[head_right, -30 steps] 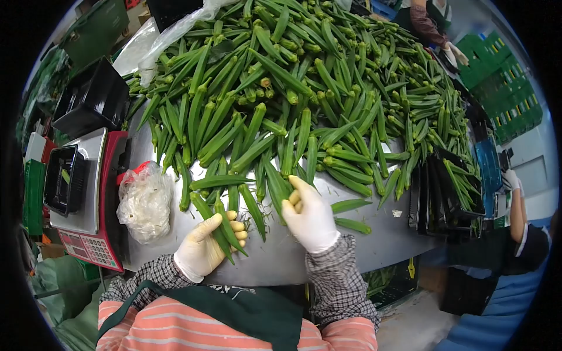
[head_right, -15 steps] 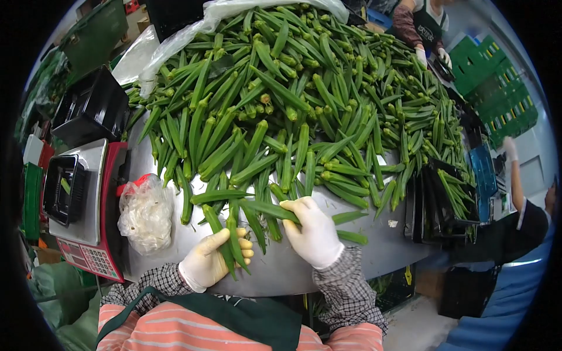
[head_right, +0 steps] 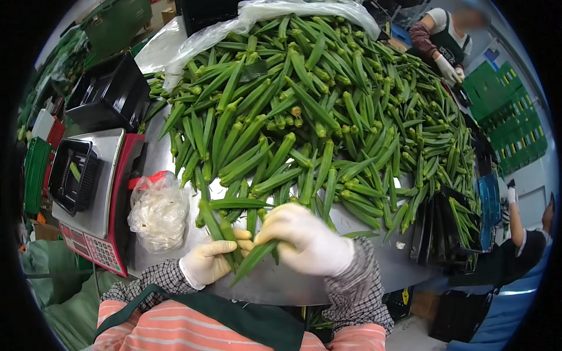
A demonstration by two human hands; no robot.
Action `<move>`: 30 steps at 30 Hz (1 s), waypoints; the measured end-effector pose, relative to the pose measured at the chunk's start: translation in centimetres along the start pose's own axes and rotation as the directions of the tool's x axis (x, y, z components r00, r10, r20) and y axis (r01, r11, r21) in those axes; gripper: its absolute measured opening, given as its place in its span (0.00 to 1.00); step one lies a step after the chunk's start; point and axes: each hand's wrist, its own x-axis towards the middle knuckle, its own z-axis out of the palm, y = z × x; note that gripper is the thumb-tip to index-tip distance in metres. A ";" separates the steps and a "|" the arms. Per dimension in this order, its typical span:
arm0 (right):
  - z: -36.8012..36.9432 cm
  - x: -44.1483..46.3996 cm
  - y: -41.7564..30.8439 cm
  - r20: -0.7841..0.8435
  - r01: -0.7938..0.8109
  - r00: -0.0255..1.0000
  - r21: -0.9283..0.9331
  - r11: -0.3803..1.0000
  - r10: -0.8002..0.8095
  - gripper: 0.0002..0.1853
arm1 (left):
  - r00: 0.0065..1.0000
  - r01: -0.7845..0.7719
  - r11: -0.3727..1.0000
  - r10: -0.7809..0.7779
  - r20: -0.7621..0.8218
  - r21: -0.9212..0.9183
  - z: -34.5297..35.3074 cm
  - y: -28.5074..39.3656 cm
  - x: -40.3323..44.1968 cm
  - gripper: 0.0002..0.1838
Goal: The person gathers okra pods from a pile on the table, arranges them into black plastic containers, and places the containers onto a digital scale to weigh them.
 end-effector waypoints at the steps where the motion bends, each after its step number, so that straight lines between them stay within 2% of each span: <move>1: 1.1 0.6 -0.2 0.055 0.035 0.998 -0.086 0.996 -0.030 0.18 | 0.999 0.038 0.999 -0.037 0.023 -0.032 0.7 0.1 0.0 0.20; 3: 2.6 1.8 -0.7 0.055 0.012 0.999 -0.197 0.980 -0.002 0.19 | 0.991 0.119 0.988 -0.112 0.071 -0.101 1.9 0.2 -0.4 0.21; 6: 2.5 3.9 0.5 -0.152 0.016 0.987 -0.210 0.978 -0.049 0.20 | 0.997 0.037 0.997 -0.032 0.075 -0.069 0.7 0.4 -0.3 0.22; 7: 2.3 4.7 1.8 -0.239 -0.003 0.969 -0.271 0.963 -0.065 0.21 | 0.997 0.008 0.999 -0.004 0.075 -0.051 0.3 0.4 -0.5 0.22; 9: 2.3 7.2 4.4 -0.281 -0.121 0.956 -0.646 0.754 -0.087 0.21 | 0.999 -0.033 0.999 0.032 -0.027 -0.030 0.6 0.2 -0.8 0.22; 12: 3.7 9.5 7.7 -0.164 -0.145 0.986 -0.860 0.489 0.003 0.20 | 0.996 -0.059 0.998 0.058 -0.063 -0.006 1.0 0.1 -1.3 0.23; 15: 3.0 9.5 7.0 -0.124 -0.208 0.973 -0.844 0.494 0.197 0.18 | 0.989 -0.121 0.993 0.120 -0.091 -0.004 1.0 0.6 -1.8 0.24; 17: 2.7 7.7 5.7 -0.326 -0.261 0.945 -0.744 0.615 0.007 0.17 | 0.979 -0.181 0.983 0.181 -0.096 0.005 0.9 0.7 -1.7 0.23; 19: 3.1 5.7 3.2 -0.503 -0.428 0.853 -0.523 0.737 0.139 0.20 | 0.967 -0.230 0.973 0.230 -0.105 0.013 1.1 0.8 -1.8 0.24; 21: 4.1 4.2 0.9 -0.484 -0.414 0.863 -0.511 0.753 0.145 0.23 | 0.972 -0.230 0.973 0.231 -0.047 0.018 0.9 0.8 -1.1 0.26; 22: 5.0 3.9 0.0 -0.480 -0.361 0.874 -0.550 0.753 0.068 0.24 | 0.969 -0.245 0.969 0.245 -0.015 0.008 0.9 0.5 -0.5 0.26; 23: 6.1 3.7 -1.0 -0.444 -0.361 0.891 -0.559 0.746 0.099 0.26 | 0.965 -0.260 0.966 0.260 0.016 -0.004 1.2 0.2 0.0 0.27; 24: 7.6 3.5 -1.5 -0.426 -0.364 0.900 -0.622 0.693 0.090 0.29 | 0.938 -0.346 0.938 0.346 -0.024 0.006 1.9 -0.1 0.6 0.26; 25: 8.8 3.1 -1.8 -0.407 -0.363 0.910 -0.681 0.636 0.084 0.31 | 0.928 -0.369 0.930 0.368 -0.063 0.000 1.6 -0.3 1.1 0.26; 28: 9.3 1.8 -3.6 -0.372 -0.311 0.918 -0.454 0.835 0.140 0.29 | 0.962 -0.274 0.954 0.271 -0.036 -0.121 0.1 0.4 0.9 0.25; 30: 9.0 0.4 -3.4 -0.392 -0.263 0.905 -0.207 0.942 0.166 0.25 | 0.986 -0.164 0.969 0.169 0.011 -0.184 -0.6 0.8 0.2 0.25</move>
